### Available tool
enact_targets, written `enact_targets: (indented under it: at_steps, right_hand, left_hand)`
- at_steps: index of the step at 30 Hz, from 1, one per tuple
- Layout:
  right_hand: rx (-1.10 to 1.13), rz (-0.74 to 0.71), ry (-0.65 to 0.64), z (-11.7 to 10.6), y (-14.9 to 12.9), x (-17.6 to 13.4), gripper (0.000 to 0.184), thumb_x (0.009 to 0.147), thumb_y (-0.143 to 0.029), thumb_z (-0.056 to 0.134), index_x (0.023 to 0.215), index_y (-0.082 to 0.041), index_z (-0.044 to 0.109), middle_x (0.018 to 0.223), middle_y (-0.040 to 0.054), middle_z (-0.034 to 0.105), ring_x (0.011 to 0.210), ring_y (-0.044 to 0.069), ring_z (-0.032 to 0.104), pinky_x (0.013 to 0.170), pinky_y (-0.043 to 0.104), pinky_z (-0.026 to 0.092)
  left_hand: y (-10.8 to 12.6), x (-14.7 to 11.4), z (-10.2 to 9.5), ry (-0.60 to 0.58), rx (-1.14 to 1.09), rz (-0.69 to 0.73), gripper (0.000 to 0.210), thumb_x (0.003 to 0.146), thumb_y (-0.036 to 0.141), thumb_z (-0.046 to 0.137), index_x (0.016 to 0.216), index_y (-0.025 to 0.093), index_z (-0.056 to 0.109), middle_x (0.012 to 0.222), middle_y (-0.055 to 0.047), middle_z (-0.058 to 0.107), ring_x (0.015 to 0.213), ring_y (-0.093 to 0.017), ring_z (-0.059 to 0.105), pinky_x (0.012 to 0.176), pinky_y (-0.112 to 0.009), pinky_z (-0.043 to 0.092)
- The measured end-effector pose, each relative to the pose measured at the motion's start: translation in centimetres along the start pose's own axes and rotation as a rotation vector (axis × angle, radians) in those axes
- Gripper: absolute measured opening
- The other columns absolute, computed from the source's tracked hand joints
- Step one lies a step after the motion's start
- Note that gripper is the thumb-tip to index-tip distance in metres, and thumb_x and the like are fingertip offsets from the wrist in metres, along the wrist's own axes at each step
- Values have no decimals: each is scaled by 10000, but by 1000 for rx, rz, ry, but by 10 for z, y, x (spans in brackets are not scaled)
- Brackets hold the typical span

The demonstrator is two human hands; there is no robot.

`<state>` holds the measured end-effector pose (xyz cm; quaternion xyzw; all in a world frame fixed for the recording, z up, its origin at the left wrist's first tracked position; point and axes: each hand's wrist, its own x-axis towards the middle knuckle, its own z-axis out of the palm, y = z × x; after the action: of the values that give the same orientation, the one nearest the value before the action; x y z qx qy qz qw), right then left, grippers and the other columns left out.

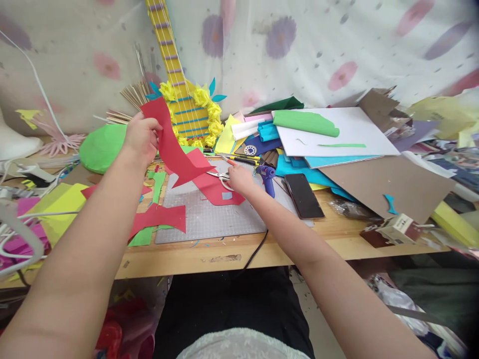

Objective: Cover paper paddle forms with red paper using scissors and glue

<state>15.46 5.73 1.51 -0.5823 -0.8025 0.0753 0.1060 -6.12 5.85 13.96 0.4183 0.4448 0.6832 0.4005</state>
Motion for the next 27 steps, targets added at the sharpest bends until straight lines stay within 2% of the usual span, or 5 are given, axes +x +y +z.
enact_targets:
  at_steps: [7,12,17,21,27]
  right_hand:
    - [1066,-289,106,-6,-25,-3,402,773,-271,614,1169,-204,580,1236,65,616,1147,197,568,994,374,432]
    - [1505,-108,120,22,-22,3,236,652,-356,732,792,-203,619,866,18,688,847,169,639,845,345,495]
    - [1886,76,45,35,-5,-5,247,638,-314,768,800,-215,611,758,-34,677,630,106,611,592,229,491]
    - [2134,185,-35,34,0,-9,169,694,-209,719,811,-214,597,706,-45,681,596,108,623,567,215,507]
    - [2273,339,-84,35,5,-6,100,781,-144,592,858,-206,601,776,-20,715,706,132,671,696,250,550]
  left_hand:
    - [-48,-11,21,-99,227,-34,380,538,-10,516,863,185,504,739,29,625,676,-130,609,635,-252,494]
    - [-85,-11,30,-348,399,-27,430,634,100,587,1043,203,503,924,-31,658,850,-187,654,784,-368,525]
    - [-93,38,-18,-171,978,183,451,686,90,549,1129,173,539,1145,-111,625,1115,-255,583,980,-418,449]
    - [-105,71,-66,-225,1575,122,563,663,94,596,1221,116,523,1341,-185,505,1292,-350,431,1064,-464,344]
    - [-122,80,-82,-316,1758,181,570,742,94,527,1309,79,467,1417,-194,438,1358,-327,341,1101,-454,270]
